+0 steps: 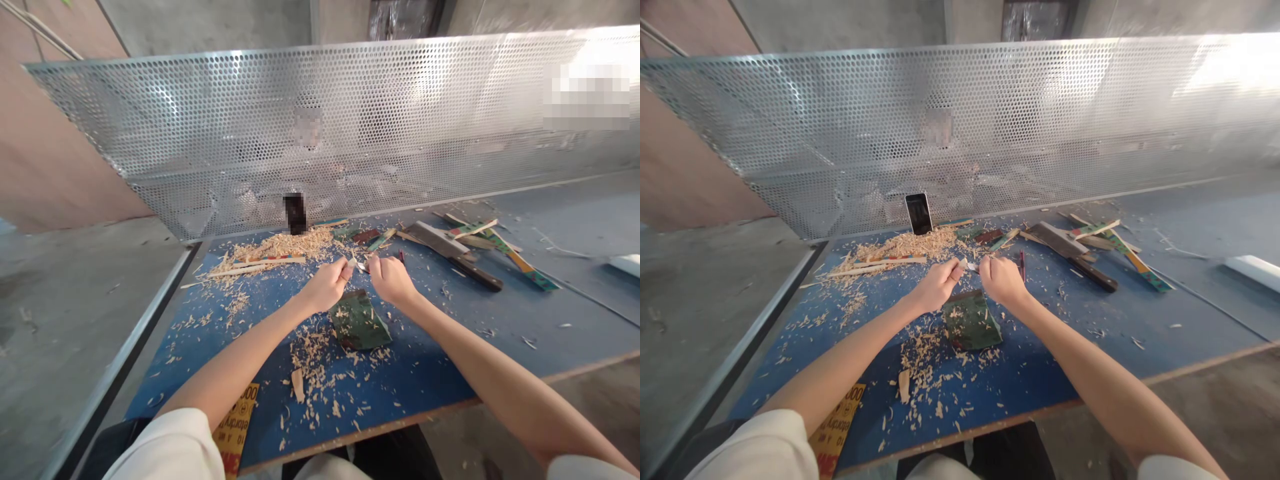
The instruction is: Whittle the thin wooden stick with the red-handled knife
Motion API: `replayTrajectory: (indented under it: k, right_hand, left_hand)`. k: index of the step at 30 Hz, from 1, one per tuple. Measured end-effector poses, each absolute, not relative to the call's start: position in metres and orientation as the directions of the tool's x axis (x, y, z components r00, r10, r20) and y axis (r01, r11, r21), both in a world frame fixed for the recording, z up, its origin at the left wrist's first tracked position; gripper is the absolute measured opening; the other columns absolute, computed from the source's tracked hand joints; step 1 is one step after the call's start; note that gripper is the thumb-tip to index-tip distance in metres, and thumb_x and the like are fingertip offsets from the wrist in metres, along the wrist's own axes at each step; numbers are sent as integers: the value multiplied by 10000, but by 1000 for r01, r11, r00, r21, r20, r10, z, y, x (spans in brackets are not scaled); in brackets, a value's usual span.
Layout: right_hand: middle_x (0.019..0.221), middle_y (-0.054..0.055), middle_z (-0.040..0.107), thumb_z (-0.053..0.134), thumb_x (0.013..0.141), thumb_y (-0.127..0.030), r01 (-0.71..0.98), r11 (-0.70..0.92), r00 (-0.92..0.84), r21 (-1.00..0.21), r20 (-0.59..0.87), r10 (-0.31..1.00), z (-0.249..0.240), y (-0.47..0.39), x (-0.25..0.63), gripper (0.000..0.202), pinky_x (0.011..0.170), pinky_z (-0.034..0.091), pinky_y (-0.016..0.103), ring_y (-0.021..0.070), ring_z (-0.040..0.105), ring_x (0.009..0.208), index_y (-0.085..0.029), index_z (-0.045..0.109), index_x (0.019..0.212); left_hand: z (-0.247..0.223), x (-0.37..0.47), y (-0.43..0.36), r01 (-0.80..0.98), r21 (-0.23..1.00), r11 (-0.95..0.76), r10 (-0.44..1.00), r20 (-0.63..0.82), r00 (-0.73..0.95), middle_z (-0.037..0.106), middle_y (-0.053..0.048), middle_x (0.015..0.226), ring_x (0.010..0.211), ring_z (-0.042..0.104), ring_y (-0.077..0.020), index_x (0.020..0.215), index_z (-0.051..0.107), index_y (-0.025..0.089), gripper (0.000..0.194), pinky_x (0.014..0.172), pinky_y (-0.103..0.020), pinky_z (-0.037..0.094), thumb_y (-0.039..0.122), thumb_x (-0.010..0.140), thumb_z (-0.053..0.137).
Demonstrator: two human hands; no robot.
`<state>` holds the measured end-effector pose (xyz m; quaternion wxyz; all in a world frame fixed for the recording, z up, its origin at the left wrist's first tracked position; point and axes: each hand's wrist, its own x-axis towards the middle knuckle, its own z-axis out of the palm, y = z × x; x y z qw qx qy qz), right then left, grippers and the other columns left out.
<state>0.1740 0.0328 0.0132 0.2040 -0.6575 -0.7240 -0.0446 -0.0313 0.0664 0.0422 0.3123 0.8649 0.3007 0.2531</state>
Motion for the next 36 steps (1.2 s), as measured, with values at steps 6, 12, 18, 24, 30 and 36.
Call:
replayTrajectory:
  k: [6,12,18,24,30,36]
  right_hand:
    - [691,102,687,250,1040,-220,953,154,-35,-262,411,911,8,36,184,464,657,291,334,217,587,644,-192,633,779]
    - [678,95,683,253,1019,-200,961,162,-60,-226,403,913,8,36,182,445,642,289,329,220,586,641,-188,635,791]
    - [712,106,704,272,1020,-194,975,149,-82,-164,359,930,10,34,178,433,644,282,332,221,595,646,-168,665,839]
    - [708,106,704,261,1026,-193,978,134,-73,-159,342,937,11,34,177,448,650,283,329,219,609,659,-166,665,835]
    - [782,122,727,272,1028,-185,983,102,-50,-150,317,947,11,34,174,423,666,306,332,234,632,715,-164,665,874]
    - [811,156,721,255,1057,-200,979,58,3,-195,301,954,10,34,166,456,710,370,340,248,655,757,-155,678,891]
  left_hand:
    - [46,-32,64,367,685,-630,683,263,681,425,29,582,509,404,-131,796,360,237,411,551,-325,278,522,1082,282]
    - [48,-32,62,377,665,-645,673,260,692,446,31,592,514,417,-137,820,391,236,399,564,-329,278,514,1083,279]
    - [49,-32,62,399,652,-644,683,256,684,489,16,607,536,452,-147,838,437,235,395,563,-325,290,511,1076,285]
    - [49,-32,60,408,651,-640,687,247,683,520,10,629,535,457,-138,845,452,229,410,559,-314,304,513,1078,269]
    - [47,-31,61,433,625,-650,693,252,676,536,-3,627,538,475,-140,849,461,222,404,555,-302,310,490,1080,266]
    - [45,-28,57,625,427,-653,750,255,610,589,-42,657,546,526,-176,1018,531,172,282,551,-308,305,350,1060,316]
